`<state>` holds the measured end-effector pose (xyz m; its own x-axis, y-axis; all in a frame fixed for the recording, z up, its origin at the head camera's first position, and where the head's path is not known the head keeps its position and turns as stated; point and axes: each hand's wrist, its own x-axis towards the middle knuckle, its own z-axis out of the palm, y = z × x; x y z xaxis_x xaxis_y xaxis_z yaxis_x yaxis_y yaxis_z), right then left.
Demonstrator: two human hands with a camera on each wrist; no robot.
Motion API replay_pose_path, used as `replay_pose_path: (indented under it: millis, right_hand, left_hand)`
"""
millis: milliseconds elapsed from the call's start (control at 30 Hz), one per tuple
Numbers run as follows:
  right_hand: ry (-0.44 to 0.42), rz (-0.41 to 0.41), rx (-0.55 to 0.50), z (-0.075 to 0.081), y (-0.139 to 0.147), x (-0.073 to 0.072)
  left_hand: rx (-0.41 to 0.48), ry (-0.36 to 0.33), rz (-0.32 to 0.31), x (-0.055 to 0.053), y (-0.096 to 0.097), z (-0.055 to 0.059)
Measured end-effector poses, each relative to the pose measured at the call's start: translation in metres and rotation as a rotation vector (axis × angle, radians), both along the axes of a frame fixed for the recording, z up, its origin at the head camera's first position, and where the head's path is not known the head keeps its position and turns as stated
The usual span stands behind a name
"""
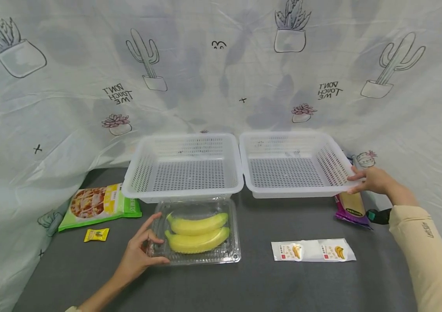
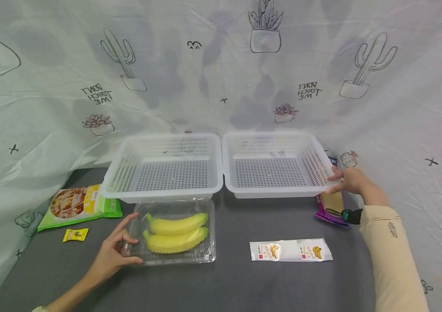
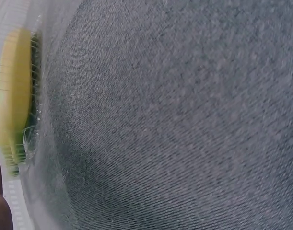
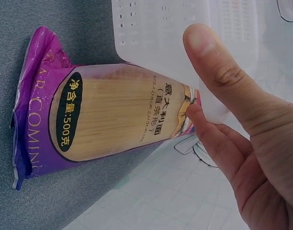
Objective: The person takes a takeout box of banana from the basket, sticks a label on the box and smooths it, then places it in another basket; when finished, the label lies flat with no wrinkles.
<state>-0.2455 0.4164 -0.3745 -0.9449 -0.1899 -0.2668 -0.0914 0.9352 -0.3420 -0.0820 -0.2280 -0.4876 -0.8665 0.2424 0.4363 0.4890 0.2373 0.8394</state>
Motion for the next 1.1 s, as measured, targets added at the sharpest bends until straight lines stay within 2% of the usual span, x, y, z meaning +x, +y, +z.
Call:
replay_pose_path:
  millis: [167,400,533,700,833,900,1100]
  right_hand:
    - [0.014,0.01,-0.009,0.003,-0.004,-0.002]
    - [0.012,0.018,-0.011,0.006,-0.007,-0.006]
    - [0.011,0.019,-0.014,0.006,-0.008,-0.007]
    - [0.005,0.016,-0.013,0.005,-0.01,-0.008]
    - [0.011,0.028,-0.005,0.005,-0.01,-0.008]
    - [0.018,0.044,-0.007,0.004,-0.008,-0.006]
    - [0.095,0.102,0.018,-0.002,0.001,0.008]
  left_hand:
    - [-0.009,0.036,0.01,-0.001,-0.001,0.004]
    - [-0.023,0.028,0.021,0.0,-0.004,0.007]
    - [-0.081,0.024,0.049,0.001,-0.006,0.009]
    - [-0.135,-0.039,0.097,0.007,-0.007,0.015]
    - [-0.132,-0.131,0.128,0.012,-0.007,0.016]
    - [-0.167,-0.156,0.134,0.015,-0.006,0.016]
    - [-0.269,-0.134,0.129,0.022,-0.004,0.017]
